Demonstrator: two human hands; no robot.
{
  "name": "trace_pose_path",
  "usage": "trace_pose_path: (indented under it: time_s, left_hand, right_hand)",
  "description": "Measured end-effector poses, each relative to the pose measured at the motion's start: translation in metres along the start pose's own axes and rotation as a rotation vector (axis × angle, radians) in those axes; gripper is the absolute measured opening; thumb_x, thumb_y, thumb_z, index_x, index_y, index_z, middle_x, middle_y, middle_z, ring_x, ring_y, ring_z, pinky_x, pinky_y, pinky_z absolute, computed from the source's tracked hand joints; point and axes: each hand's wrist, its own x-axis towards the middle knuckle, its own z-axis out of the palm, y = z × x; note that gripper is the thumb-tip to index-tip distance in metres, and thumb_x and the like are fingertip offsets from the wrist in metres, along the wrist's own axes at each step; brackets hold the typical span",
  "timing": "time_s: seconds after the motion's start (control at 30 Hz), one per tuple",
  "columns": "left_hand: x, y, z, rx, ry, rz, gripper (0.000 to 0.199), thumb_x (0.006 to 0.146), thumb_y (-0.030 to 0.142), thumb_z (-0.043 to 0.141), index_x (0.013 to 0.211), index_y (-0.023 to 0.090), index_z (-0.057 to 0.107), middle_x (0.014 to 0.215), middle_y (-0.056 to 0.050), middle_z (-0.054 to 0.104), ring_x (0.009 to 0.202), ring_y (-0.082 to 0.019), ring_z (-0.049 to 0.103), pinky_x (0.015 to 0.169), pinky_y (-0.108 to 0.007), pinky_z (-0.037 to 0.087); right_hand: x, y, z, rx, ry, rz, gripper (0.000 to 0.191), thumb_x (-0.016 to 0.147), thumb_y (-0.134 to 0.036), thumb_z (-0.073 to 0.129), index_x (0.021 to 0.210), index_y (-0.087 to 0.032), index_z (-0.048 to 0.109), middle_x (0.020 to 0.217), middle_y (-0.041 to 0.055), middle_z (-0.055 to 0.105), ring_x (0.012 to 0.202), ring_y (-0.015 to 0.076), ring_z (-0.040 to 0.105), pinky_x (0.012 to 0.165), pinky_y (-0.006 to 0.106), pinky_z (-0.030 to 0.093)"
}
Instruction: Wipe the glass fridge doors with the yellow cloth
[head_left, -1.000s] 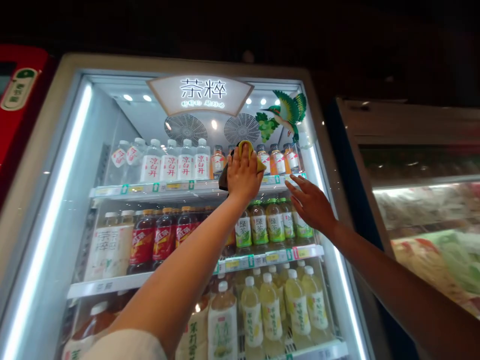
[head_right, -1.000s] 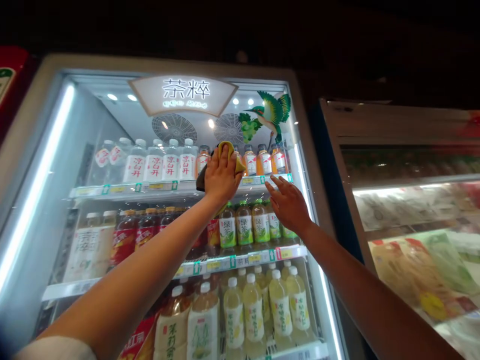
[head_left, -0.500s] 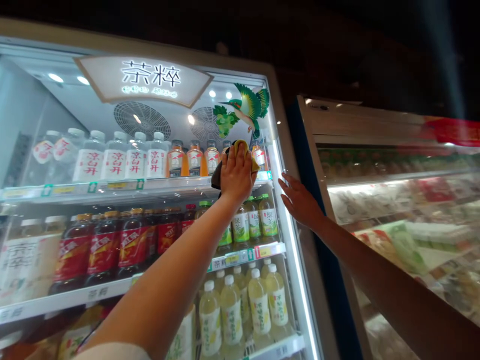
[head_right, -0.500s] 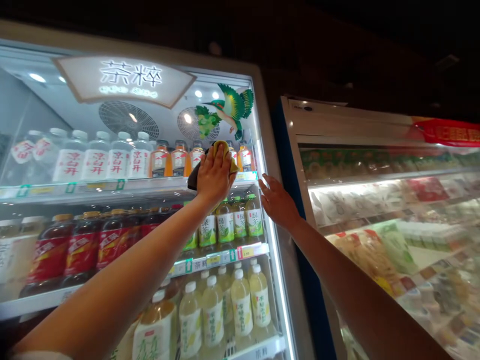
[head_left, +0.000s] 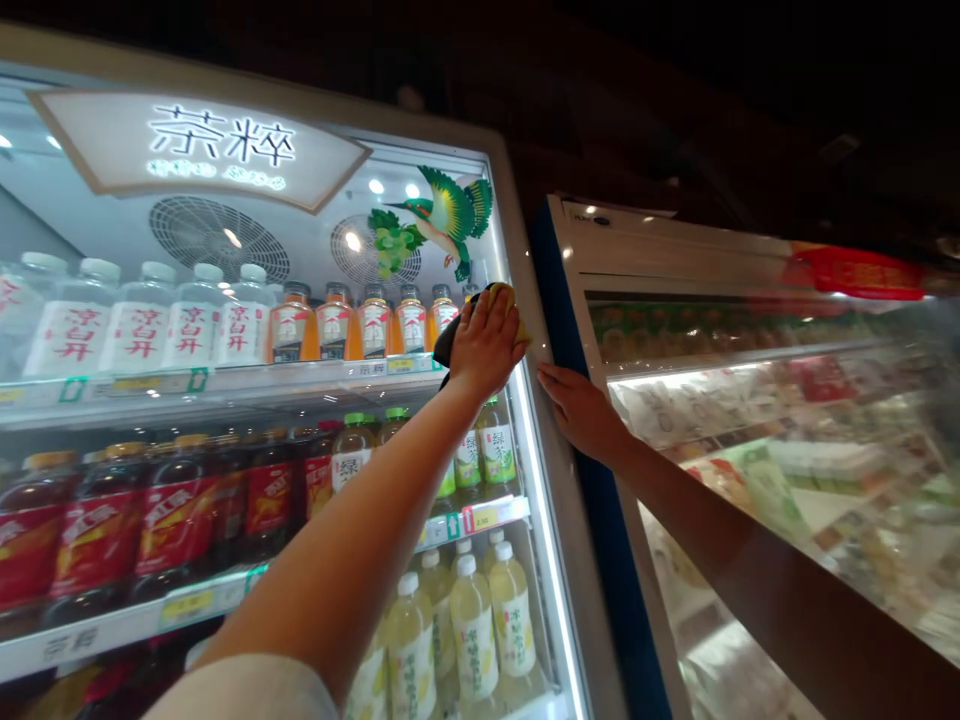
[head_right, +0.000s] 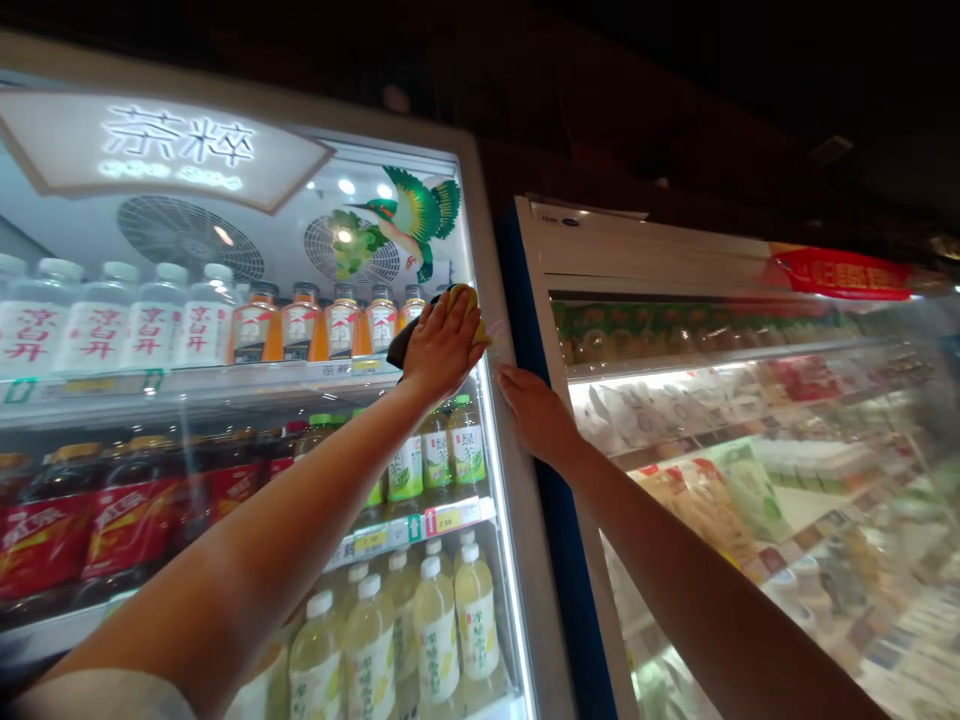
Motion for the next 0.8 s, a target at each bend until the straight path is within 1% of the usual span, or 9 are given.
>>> trace_pose_path:
  time_s: [0.1, 0.2, 0.3, 0.4, 0.5, 0.57, 0.67, 0.8]
  left_hand:
    - [0.013, 0.008, 0.003, 0.007, -0.036, 0.054, 0.060, 0.099, 0.038, 0.043, 0.152, 0.011, 0.046, 0.167, -0.013, 0.030, 0.156, -0.035, 0.022, 0.128, -0.053, 0.016]
    - [0.021, 0.013, 0.002, 0.004, -0.067, 0.122, 0.060, 0.099, 0.037, 0.044, 0.152, 0.010, 0.046, 0.167, -0.013, 0.031, 0.155, -0.035, 0.024, 0.128, -0.052, 0.018]
    - [0.024, 0.015, 0.003, -0.009, -0.074, 0.153, 0.059, 0.099, 0.038, 0.043, 0.151, 0.011, 0.047, 0.166, -0.012, 0.032, 0.155, -0.033, 0.024, 0.128, -0.052, 0.018]
    - [0.020, 0.017, 0.006, -0.030, -0.080, 0.183, 0.058, 0.098, 0.039, 0.042, 0.150, 0.013, 0.048, 0.166, -0.011, 0.033, 0.156, -0.032, 0.024, 0.127, -0.052, 0.019]
    - [0.008, 0.024, 0.009, -0.052, -0.101, 0.219, 0.058, 0.098, 0.039, 0.042, 0.151, 0.015, 0.048, 0.167, -0.009, 0.033, 0.156, -0.031, 0.023, 0.128, -0.050, 0.019]
    - [-0.004, 0.031, 0.010, -0.066, -0.113, 0.225, 0.059, 0.098, 0.038, 0.043, 0.152, 0.014, 0.047, 0.167, -0.009, 0.031, 0.157, -0.030, 0.022, 0.129, -0.049, 0.017]
    - [-0.026, 0.044, 0.011, -0.095, -0.122, 0.205, 0.061, 0.096, 0.036, 0.046, 0.153, 0.012, 0.045, 0.168, -0.010, 0.028, 0.157, -0.030, 0.019, 0.129, -0.048, 0.015]
    - [-0.058, 0.062, 0.011, -0.117, -0.140, 0.167, 0.064, 0.095, 0.034, 0.049, 0.155, 0.013, 0.040, 0.169, -0.011, 0.025, 0.158, -0.031, 0.015, 0.130, -0.051, 0.013]
  right_hand:
    - [-0.006, 0.005, -0.005, 0.005, -0.028, 0.007, 0.058, 0.090, -0.002, 0.042, 0.144, -0.015, 0.057, 0.150, 0.0144, 0.057, 0.137, 0.0276, 0.055, 0.118, 0.050, 0.046]
    - [-0.014, 0.011, -0.008, 0.021, -0.038, 0.007, 0.058, 0.092, -0.003, 0.042, 0.145, -0.020, 0.057, 0.149, 0.0111, 0.058, 0.135, 0.0266, 0.057, 0.118, 0.049, 0.047]
    - [-0.023, 0.015, -0.010, 0.051, -0.026, 0.021, 0.059, 0.094, -0.006, 0.042, 0.148, -0.025, 0.054, 0.149, 0.0086, 0.058, 0.134, 0.0266, 0.058, 0.117, 0.051, 0.048]
    - [-0.031, 0.017, -0.014, 0.069, -0.006, 0.034, 0.066, 0.091, -0.003, 0.041, 0.151, -0.028, 0.050, 0.151, 0.0059, 0.057, 0.136, 0.0259, 0.056, 0.117, 0.050, 0.049]
    - [-0.038, 0.013, -0.020, 0.083, 0.026, 0.046, 0.073, 0.087, 0.000, 0.040, 0.153, -0.030, 0.047, 0.153, 0.0029, 0.055, 0.139, 0.0247, 0.053, 0.119, 0.050, 0.047]
    - [-0.044, 0.009, -0.025, 0.090, 0.047, 0.066, 0.074, 0.085, 0.001, 0.039, 0.152, -0.029, 0.049, 0.152, 0.0022, 0.056, 0.140, 0.0236, 0.052, 0.120, 0.049, 0.045]
    - [-0.055, 0.001, -0.032, 0.107, 0.043, 0.098, 0.075, 0.082, 0.003, 0.038, 0.149, -0.027, 0.053, 0.152, 0.0024, 0.055, 0.141, 0.0217, 0.051, 0.121, 0.048, 0.043]
    - [-0.075, -0.009, -0.034, 0.137, 0.018, 0.154, 0.080, 0.080, 0.003, 0.038, 0.152, -0.030, 0.049, 0.154, 0.0003, 0.053, 0.142, 0.0213, 0.050, 0.122, 0.049, 0.043]
